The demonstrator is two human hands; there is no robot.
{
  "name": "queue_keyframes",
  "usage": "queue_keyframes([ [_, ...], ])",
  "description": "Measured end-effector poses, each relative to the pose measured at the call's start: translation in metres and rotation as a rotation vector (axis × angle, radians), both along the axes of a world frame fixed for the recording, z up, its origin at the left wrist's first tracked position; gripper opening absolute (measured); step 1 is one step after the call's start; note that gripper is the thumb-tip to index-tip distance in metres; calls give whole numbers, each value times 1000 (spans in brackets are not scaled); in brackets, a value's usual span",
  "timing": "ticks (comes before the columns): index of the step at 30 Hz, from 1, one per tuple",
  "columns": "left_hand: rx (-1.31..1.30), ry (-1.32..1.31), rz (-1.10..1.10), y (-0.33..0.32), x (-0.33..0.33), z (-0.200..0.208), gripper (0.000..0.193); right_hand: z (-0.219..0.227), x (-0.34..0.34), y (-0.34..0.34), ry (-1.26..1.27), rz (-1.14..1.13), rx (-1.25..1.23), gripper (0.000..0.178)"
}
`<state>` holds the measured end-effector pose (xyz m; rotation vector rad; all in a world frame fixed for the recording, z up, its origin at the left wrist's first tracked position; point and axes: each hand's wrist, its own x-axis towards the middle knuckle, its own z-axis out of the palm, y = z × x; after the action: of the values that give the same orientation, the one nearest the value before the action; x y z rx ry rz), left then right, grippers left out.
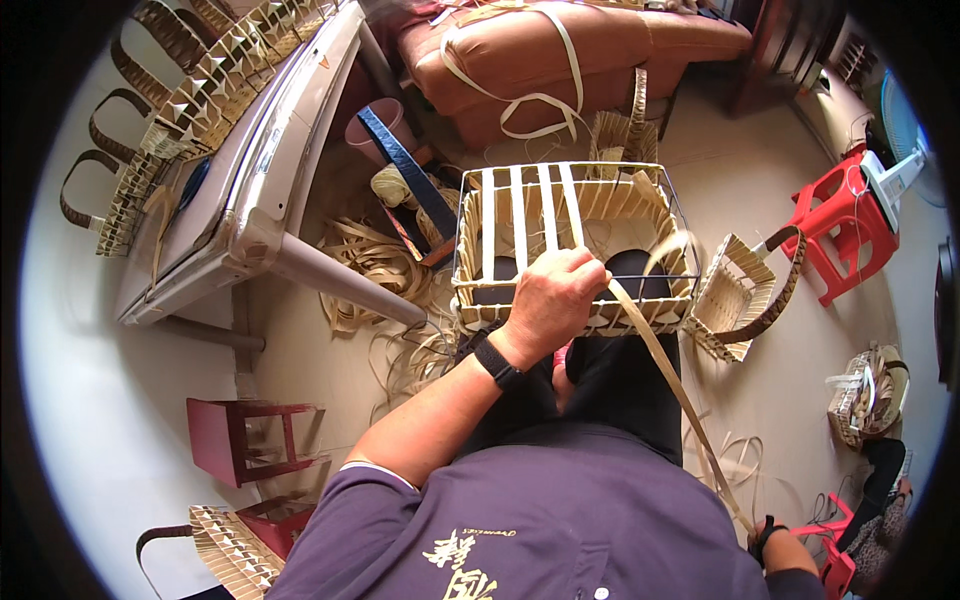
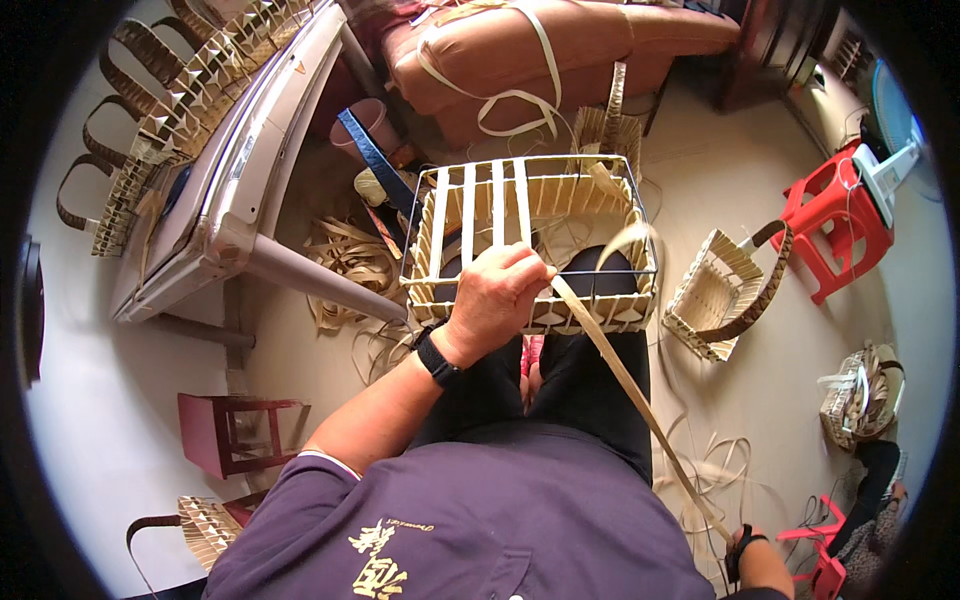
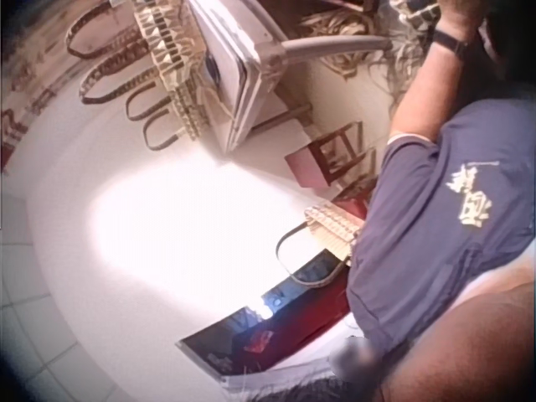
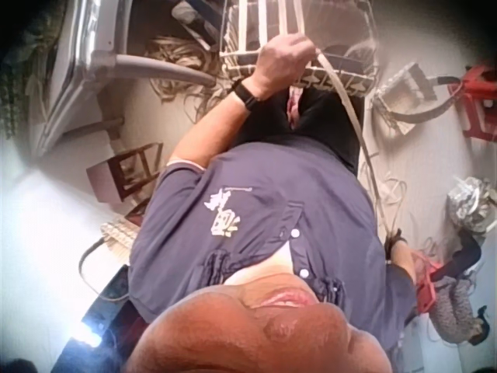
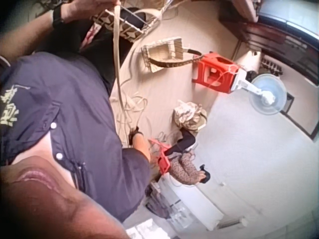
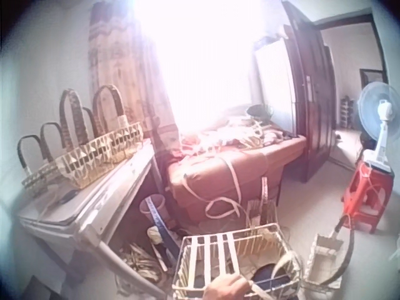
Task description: The person weaves a basket by hand, threading thin strips of material through a wooden frame and over existing cross-strips.
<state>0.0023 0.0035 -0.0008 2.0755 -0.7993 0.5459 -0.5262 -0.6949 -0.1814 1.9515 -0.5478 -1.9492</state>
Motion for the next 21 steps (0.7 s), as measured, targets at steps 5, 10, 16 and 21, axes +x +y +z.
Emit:
queue_keyframes([
  [5,92,-1,-7,-16,-4,7,10,-48,182,135,-761,-49,444,32],
  [10,72,0,13,-10,-3,1,8,120,416,349,-1390,-218,1128,22],
  [16,62,8,14,-15,0,0,11,111,468,428,-1403,-423,1250,27],
  [21,57,25,10,-13,-1,-2,9,112,448,440,-716,-1203,1448,20],
])
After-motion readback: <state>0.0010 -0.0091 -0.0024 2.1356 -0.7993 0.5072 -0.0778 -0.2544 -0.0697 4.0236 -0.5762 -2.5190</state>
